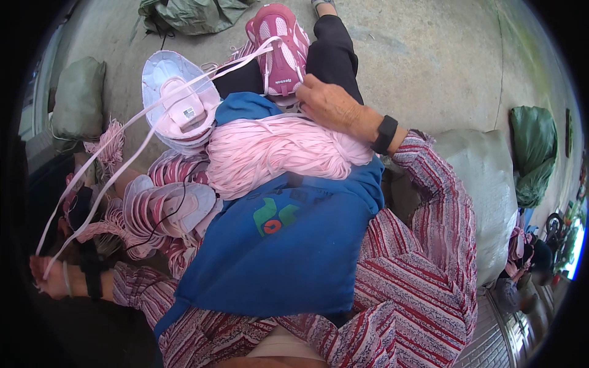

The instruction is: The person is threading pink laces through a pair of pink shoes.

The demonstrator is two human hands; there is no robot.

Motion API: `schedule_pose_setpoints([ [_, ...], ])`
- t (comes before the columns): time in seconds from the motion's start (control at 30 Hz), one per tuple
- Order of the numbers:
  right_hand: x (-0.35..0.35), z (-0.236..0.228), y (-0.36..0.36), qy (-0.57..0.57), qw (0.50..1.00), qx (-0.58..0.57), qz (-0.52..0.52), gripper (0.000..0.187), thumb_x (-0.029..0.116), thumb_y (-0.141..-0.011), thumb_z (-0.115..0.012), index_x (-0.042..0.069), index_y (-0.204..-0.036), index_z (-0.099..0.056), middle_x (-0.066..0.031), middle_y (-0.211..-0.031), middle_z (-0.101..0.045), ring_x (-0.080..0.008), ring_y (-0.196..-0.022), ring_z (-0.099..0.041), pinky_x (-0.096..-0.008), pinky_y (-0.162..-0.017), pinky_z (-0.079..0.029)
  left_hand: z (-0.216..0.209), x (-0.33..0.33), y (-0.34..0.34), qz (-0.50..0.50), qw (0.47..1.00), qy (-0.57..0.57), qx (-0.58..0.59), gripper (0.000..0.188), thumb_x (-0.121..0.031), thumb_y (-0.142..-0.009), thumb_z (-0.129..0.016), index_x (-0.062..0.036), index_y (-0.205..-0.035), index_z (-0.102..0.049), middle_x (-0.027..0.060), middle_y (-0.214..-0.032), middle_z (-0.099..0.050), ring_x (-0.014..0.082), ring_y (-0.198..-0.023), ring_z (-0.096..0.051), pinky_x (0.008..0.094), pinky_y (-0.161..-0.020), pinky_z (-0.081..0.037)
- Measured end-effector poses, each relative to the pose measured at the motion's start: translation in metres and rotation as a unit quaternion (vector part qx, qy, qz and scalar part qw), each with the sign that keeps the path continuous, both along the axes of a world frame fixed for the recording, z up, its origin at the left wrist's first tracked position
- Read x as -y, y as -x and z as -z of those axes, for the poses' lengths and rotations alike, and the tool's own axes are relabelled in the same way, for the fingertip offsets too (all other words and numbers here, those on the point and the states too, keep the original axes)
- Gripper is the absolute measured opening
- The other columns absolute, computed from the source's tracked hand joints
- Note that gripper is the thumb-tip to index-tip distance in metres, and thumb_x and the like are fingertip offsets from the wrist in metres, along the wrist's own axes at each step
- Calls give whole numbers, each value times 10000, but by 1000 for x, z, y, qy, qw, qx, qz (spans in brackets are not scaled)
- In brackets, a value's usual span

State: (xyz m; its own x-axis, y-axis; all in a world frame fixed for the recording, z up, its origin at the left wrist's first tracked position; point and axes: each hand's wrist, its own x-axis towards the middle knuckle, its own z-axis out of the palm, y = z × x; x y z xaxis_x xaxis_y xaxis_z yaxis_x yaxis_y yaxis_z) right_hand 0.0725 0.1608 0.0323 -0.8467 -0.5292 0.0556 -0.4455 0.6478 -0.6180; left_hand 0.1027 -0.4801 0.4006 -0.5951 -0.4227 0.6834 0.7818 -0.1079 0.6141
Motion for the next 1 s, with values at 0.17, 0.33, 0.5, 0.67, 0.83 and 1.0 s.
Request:
schedule_pose_setpoints([
  [0.17,-2,-88,56,168,984,-44,39,147,137,-841,-611,-9,-824,-602,-75,-743,-533,-176,-649,-524,-280,-586,-430,157,-286,67,-40,971,192,139,324,-171,-950,-317,76,-968,-526,229,-859,-599,313,-790,-627,374,-784,-515],
  [0.33,24,-150,47,322,938,-113,59,120,98,-803,-630,28,-898,-648,-99,-764,-585,-195,-711,-568,-288,-651,-451,231,-457,84,133,935,221,245,245,-181,-972,-386,3,-891,-527,82,-754,-583,154,-681,-575,269,-637,-472],
  [0.5,30,-140,47,317,922,-175,135,226,88,-773,-679,35,-989,-635,-79,-870,-571,-106,-636,-542,-210,-537,-434,244,-476,88,108,924,280,238,186,-157,-945,-453,0,-935,-554,107,-748,-563,217,-677,-563,310,-605,-458],
  [0.67,33,-138,48,314,916,-187,166,184,86,-748,-698,35,-918,-650,-78,-849,-568,-143,-665,-549,-234,-555,-440,248,-476,87,-6,904,417,95,121,-91,-892,-519,5,-963,-543,155,-801,-503,322,-679,-540,356,-572,-445],
  [0.83,31,-135,54,351,899,-201,166,105,91,-777,-661,32,-862,-650,-97,-803,-579,-174,-735,-563,-266,-651,-452,250,-480,86,56,894,429,112,187,-126,-895,-506,15,-1017,-527,160,-860,-492,304,-774,-530,362,-677,-438],
  [1.0,-97,-176,43,735,667,12,122,191,175,-965,-417,2,-957,-497,-32,-729,-521,-105,-564,-490,-250,-524,-444,234,-380,103,-70,957,186,210,196,-114,-935,-441,22,-1040,-535,66,-736,-599,146,-718,-587,223,-711,-439],
])
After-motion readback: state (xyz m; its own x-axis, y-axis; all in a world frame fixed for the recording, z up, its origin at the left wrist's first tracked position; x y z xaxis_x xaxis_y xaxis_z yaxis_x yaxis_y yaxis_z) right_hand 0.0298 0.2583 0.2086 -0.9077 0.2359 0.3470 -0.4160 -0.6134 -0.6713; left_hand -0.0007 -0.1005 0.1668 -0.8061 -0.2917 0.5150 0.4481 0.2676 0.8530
